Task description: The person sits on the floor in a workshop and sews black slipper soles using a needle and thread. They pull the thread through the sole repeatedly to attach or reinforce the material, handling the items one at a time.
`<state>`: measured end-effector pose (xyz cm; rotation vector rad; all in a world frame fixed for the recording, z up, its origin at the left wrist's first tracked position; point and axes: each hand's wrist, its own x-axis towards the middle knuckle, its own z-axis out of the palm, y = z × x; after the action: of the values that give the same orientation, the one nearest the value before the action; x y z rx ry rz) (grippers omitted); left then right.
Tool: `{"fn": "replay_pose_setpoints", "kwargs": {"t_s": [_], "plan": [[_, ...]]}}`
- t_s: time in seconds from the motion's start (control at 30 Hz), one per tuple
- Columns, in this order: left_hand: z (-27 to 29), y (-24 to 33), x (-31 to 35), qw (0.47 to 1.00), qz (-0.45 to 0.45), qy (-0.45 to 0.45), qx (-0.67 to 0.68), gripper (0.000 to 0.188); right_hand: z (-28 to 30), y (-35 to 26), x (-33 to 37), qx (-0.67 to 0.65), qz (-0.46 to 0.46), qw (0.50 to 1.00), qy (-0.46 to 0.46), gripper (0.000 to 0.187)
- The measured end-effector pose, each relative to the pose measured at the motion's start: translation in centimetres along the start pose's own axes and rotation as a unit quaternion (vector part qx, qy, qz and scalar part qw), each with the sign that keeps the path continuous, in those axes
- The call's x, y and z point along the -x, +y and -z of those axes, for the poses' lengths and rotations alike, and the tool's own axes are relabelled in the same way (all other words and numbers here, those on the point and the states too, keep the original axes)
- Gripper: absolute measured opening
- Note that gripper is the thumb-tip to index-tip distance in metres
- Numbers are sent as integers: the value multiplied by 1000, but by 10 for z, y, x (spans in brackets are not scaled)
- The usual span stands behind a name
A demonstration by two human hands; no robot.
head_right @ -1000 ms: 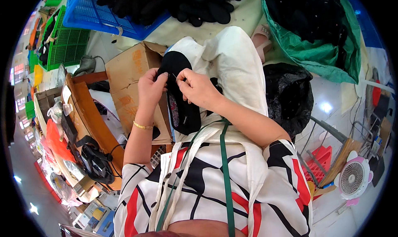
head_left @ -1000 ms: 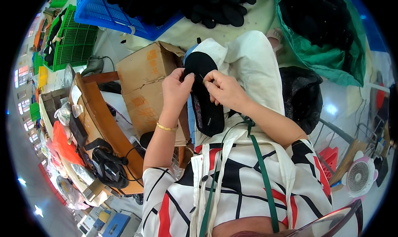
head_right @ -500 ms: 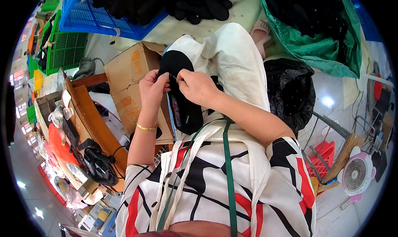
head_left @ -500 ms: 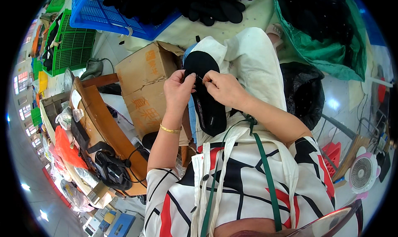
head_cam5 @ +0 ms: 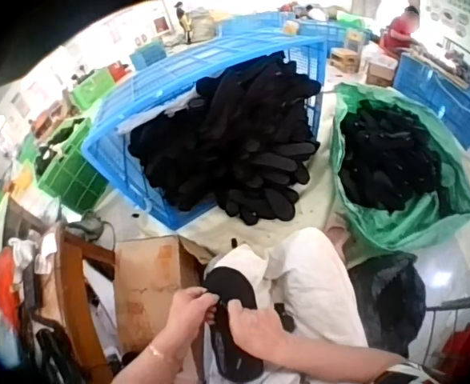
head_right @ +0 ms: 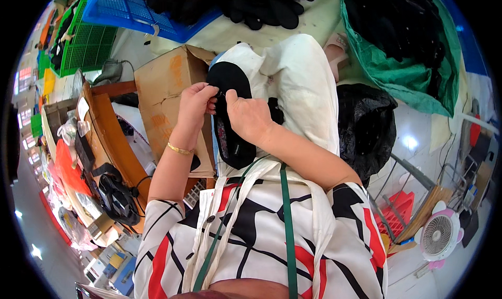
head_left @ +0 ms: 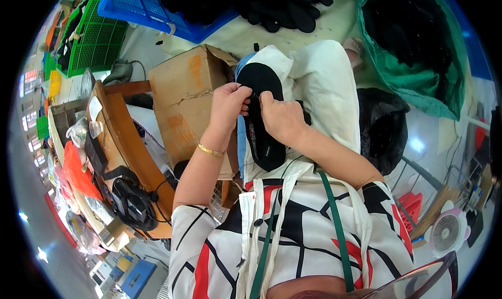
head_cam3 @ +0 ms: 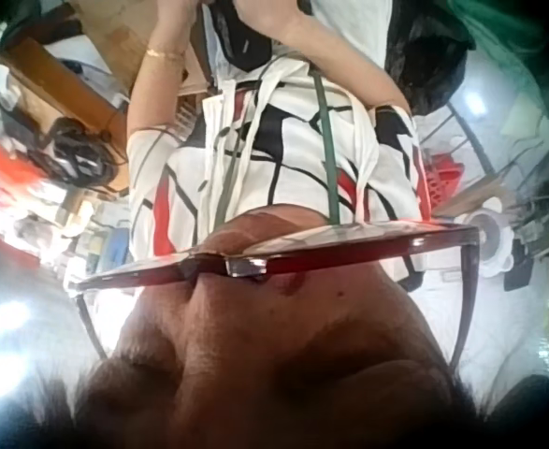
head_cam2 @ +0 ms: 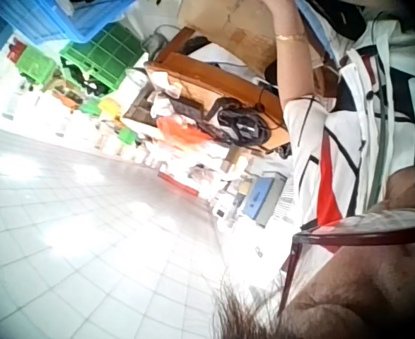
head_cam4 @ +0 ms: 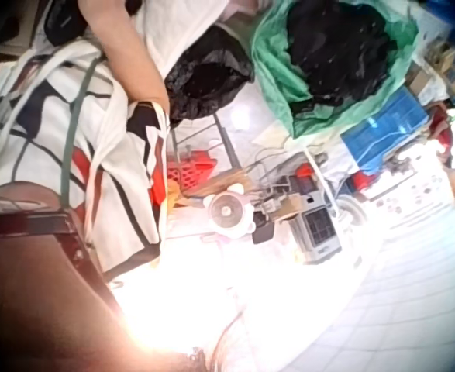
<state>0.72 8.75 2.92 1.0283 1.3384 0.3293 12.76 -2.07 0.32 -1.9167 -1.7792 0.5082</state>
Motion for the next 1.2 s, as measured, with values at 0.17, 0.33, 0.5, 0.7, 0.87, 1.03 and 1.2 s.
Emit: {"fn": "replay_pose_setpoints", "kwargs": {"t_s": [0.17, 0.33, 0.5, 0.7, 0.87, 1.03, 1.2], "plan": [[1, 6, 2, 1000, 11, -16, -23, 15, -4, 2, -4, -2, 25, 999, 37, 14], [2, 3, 1, 1000, 13, -20, -14, 15, 1, 6, 0, -16, 21, 1000, 11, 12], [2, 1, 0, 1000, 12, -20, 6, 12, 7, 6, 1, -35, 23, 999, 14, 12], [2, 0, -1, 999, 7, -34, -11, 13, 3, 6, -2, -46, 13, 998, 34, 12], [4, -1, 0, 999, 12, -31, -7, 13, -2, 2, -2, -46, 0, 998, 51, 10], [1, 2, 3, 999, 16, -10, 30, 12, -5, 1, -3, -94, -46, 992, 63, 12], [3, -8, -2, 998, -4, -49, 34, 9, -2, 8, -17, -326, -114, 937, 58, 17]]}}
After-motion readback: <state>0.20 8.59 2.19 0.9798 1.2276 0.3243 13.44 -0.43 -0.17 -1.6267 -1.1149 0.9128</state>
